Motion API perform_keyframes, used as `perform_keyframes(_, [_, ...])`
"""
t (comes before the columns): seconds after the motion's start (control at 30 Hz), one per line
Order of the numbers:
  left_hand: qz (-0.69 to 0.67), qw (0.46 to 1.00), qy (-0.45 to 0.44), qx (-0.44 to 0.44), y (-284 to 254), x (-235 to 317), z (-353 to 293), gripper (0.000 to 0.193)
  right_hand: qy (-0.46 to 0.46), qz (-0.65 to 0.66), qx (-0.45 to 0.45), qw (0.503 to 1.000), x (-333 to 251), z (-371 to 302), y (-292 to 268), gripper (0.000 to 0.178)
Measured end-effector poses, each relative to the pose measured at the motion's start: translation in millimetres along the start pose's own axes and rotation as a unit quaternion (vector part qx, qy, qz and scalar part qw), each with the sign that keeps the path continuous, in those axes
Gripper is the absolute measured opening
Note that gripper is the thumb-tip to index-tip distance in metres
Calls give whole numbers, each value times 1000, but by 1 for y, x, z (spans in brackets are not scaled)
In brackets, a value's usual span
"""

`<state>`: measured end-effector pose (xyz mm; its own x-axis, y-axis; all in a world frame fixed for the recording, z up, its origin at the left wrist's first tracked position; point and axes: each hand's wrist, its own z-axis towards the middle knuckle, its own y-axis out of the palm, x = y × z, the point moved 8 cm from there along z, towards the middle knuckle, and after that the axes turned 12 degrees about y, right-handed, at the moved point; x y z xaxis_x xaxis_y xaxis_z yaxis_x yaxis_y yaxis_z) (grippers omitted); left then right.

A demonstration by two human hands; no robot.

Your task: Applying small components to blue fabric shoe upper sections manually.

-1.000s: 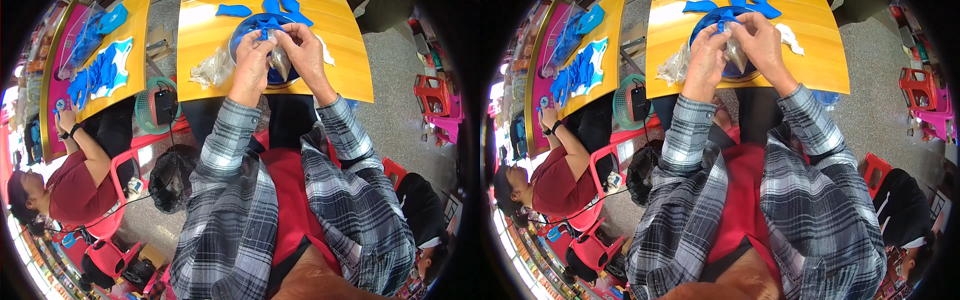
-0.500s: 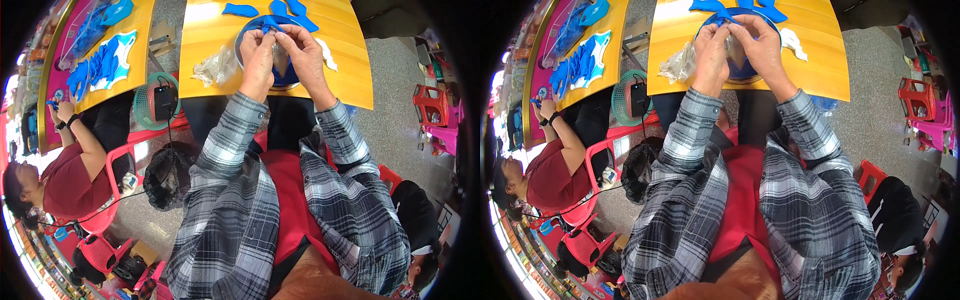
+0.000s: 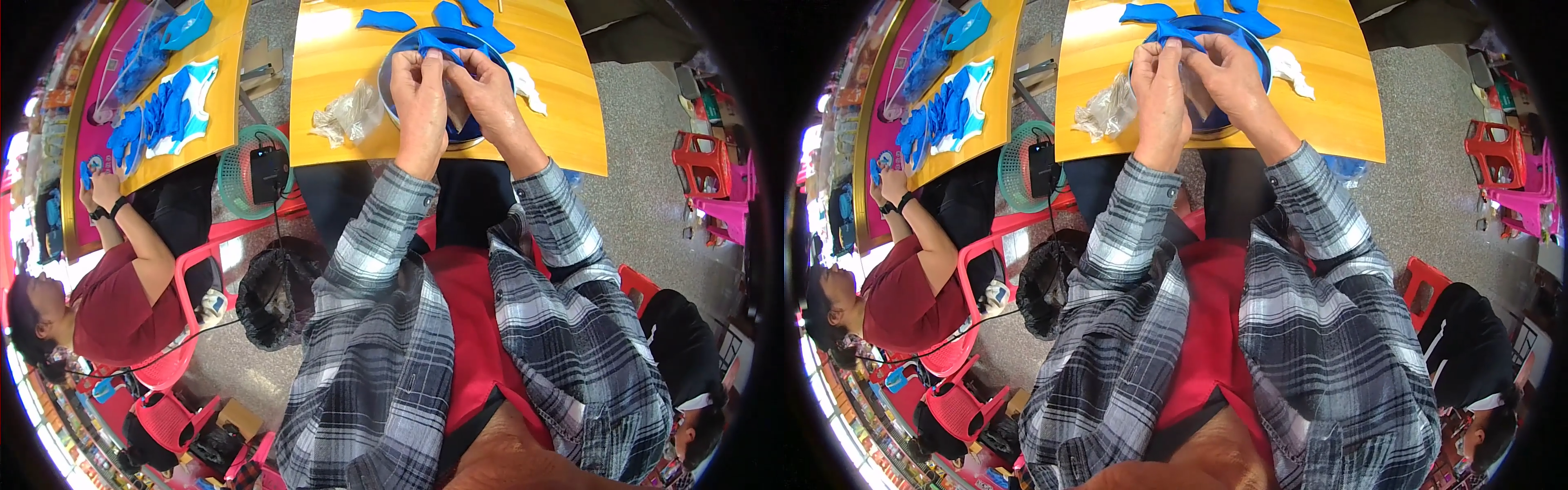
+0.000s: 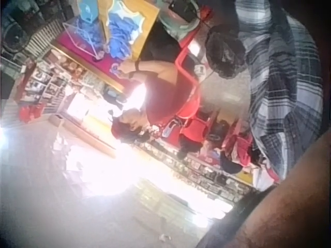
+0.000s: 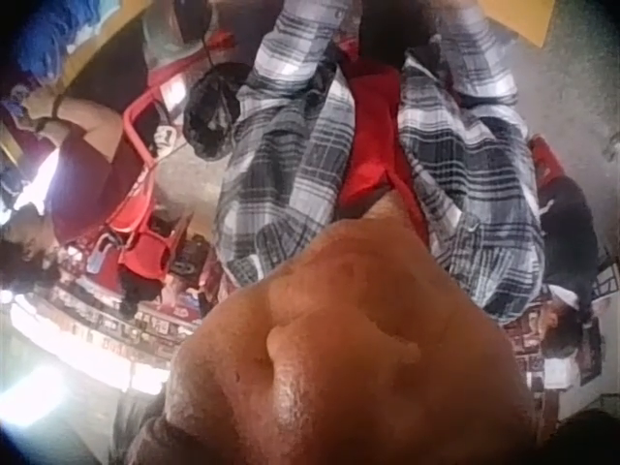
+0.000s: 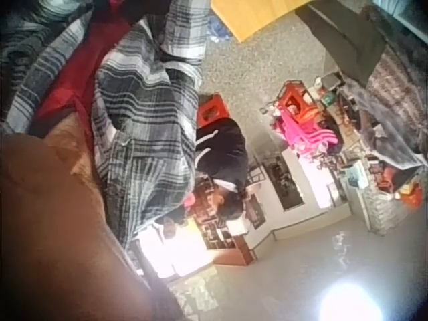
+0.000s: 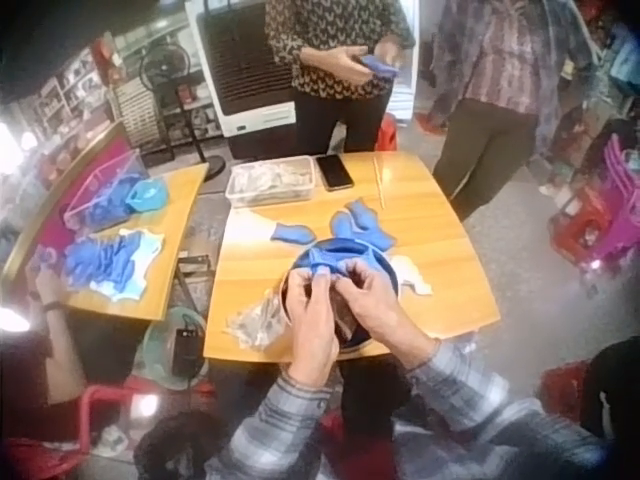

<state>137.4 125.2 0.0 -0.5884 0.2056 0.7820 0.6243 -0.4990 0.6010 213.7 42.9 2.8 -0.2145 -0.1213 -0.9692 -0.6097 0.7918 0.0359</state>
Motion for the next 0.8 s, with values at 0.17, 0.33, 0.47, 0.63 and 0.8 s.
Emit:
perform_keyframes(0.17, [143,988,31,-50,-13,0,9,17,-92,-119,99,984,-7,7,-10,33])
perform_keyframes(0.33, [308,941,64,-126,-11,5,8,20,-53,-118,93,987,0,12,-16,37])
perform_keyframes(0.47, [357,924,98,-99,-5,21,7,18,-48,-119,77,989,3,14,-14,38])
perform_keyframes(0.63, [389,893,208,-85,-1,35,12,24,-32,-116,47,992,1,16,-9,37])
perform_keyframes(0.8, [519,772,335,-149,9,45,12,17,32,-168,-16,985,6,20,-8,38])
